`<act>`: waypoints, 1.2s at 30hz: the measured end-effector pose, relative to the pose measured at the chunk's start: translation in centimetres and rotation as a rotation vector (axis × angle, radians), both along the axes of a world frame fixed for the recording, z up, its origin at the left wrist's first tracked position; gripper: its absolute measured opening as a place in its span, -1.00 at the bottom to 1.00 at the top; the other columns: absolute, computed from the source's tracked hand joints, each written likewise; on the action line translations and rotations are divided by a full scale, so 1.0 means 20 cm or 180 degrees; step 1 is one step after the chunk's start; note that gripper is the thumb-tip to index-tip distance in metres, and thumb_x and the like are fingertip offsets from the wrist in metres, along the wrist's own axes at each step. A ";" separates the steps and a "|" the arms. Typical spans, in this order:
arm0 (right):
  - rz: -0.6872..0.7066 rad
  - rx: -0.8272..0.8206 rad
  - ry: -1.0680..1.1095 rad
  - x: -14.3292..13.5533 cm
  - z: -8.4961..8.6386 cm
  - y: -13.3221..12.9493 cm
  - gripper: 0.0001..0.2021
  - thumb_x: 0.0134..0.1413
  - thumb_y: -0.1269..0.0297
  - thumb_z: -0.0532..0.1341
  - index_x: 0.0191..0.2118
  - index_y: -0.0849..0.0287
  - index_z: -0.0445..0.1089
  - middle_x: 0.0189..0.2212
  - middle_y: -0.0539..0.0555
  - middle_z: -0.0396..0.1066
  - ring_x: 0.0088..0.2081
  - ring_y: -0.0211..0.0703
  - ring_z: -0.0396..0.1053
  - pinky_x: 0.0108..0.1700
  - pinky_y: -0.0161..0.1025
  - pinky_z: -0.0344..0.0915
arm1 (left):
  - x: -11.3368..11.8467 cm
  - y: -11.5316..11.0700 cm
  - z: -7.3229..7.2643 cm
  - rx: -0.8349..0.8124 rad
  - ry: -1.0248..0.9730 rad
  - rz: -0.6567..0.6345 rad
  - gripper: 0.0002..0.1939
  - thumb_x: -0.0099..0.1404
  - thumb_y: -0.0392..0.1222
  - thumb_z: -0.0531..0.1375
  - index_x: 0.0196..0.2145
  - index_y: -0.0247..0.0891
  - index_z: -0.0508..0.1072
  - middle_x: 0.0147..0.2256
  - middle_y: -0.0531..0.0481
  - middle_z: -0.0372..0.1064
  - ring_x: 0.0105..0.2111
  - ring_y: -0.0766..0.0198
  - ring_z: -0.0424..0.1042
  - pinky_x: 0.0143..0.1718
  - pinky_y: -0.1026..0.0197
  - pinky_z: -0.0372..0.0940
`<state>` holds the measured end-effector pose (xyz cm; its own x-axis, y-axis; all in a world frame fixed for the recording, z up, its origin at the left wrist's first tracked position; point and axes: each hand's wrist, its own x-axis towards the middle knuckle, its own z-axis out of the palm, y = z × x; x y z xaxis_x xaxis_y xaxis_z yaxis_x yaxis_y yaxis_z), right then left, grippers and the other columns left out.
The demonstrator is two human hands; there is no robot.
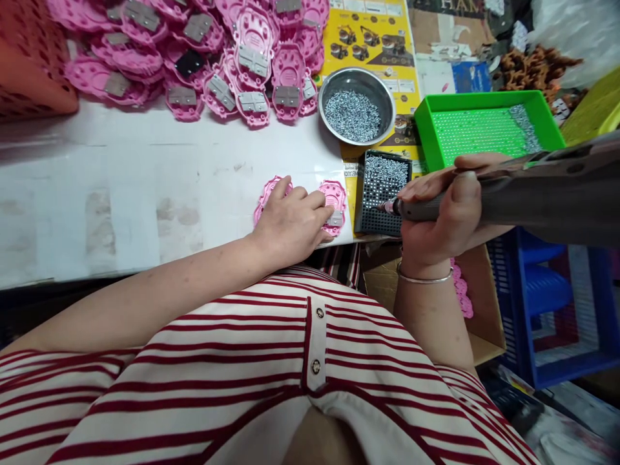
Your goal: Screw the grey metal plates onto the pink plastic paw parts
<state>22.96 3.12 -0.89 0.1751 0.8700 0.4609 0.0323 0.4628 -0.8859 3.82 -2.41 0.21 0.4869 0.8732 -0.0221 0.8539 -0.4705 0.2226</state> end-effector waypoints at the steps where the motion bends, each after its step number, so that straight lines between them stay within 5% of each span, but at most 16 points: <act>1: -0.0289 0.0336 0.0107 -0.01 0.00 0.00 -0.68 0.17 -0.12 0.19 -0.12 -0.04 0.30 -0.47 -0.06 0.17 -0.60 -0.34 0.06 -0.50 -0.19 0.17 | 0.00 0.00 0.00 0.0005 0.0001 -0.0005 -0.71 0.39 -0.05 0.26 -0.03 -0.22 0.62 -0.09 -0.15 0.56 -0.09 -0.08 0.49 0.24 -0.27 0.16; 4: -0.0517 0.0864 0.0247 -0.05 0.00 0.01 -0.80 0.19 0.02 0.21 -0.17 -0.01 0.38 -0.59 -0.11 0.00 -0.64 -0.36 0.04 -0.56 -0.28 0.09 | 0.00 0.00 0.00 0.0014 0.0011 -0.0012 -0.70 0.40 -0.05 0.24 -0.02 -0.22 0.62 -0.08 -0.16 0.56 -0.10 -0.07 0.49 0.24 -0.27 0.16; 10: -0.0482 0.0608 0.0002 -0.04 0.00 0.00 -0.73 0.19 -0.07 0.20 -0.15 -0.03 0.33 -0.58 -0.11 0.00 -0.63 -0.32 0.10 -0.51 -0.23 0.20 | 0.00 0.00 0.00 0.0004 0.0000 -0.0008 -0.70 0.40 -0.04 0.25 -0.02 -0.23 0.61 -0.07 -0.15 0.56 -0.09 -0.08 0.49 0.24 -0.27 0.16; 16: -0.0505 0.0822 0.0097 -0.04 0.01 0.02 -0.77 0.18 -0.04 0.22 -0.19 -0.03 0.37 -0.63 -0.13 -0.03 -0.66 -0.36 0.01 -0.58 -0.28 0.10 | -0.01 0.00 -0.01 -0.0050 -0.0068 0.0007 -0.69 0.42 -0.04 0.22 0.00 -0.24 0.60 -0.06 -0.18 0.56 -0.07 -0.12 0.48 0.24 -0.30 0.15; 20: -0.0575 0.0937 0.0213 -0.05 0.07 0.00 -0.82 0.24 0.02 0.19 -0.20 -0.03 0.39 -0.64 -0.14 0.07 -0.67 -0.37 0.04 -0.60 -0.31 0.08 | -0.01 -0.01 -0.01 -0.0078 -0.0217 0.0141 -0.52 0.40 -0.05 0.25 0.22 -0.24 0.47 0.00 -0.22 0.55 -0.02 -0.14 0.46 0.26 -0.28 0.13; 27: 0.0535 0.0908 0.0648 -0.15 0.18 -0.10 -0.87 0.29 0.10 0.21 -0.16 -0.01 0.41 -0.60 -0.18 0.20 -0.63 -0.41 0.20 -0.56 -0.38 0.20 | -0.01 0.00 -0.02 -0.0193 -0.0465 0.0342 -0.20 0.36 -0.04 0.30 0.44 -0.24 0.14 -0.01 -0.16 0.57 0.00 -0.09 0.43 0.29 -0.20 0.09; 36: 0.0999 0.0446 0.0341 -0.23 0.05 -0.13 -0.79 0.23 0.05 0.23 -0.04 -0.14 0.47 -0.56 -0.13 0.21 -0.63 -0.35 0.17 -0.55 -0.31 0.27 | 0.00 0.01 -0.02 -0.0228 -0.0526 0.0475 -0.16 0.31 -0.08 0.36 0.44 -0.26 0.15 -0.03 -0.17 0.57 0.01 -0.10 0.44 0.30 -0.20 0.07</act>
<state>18.29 0.44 0.09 -0.0368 0.8186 0.5731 -0.2203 0.5528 -0.8037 3.90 -2.27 -0.22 0.3547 0.9348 -0.0173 0.8619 -0.3197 0.3935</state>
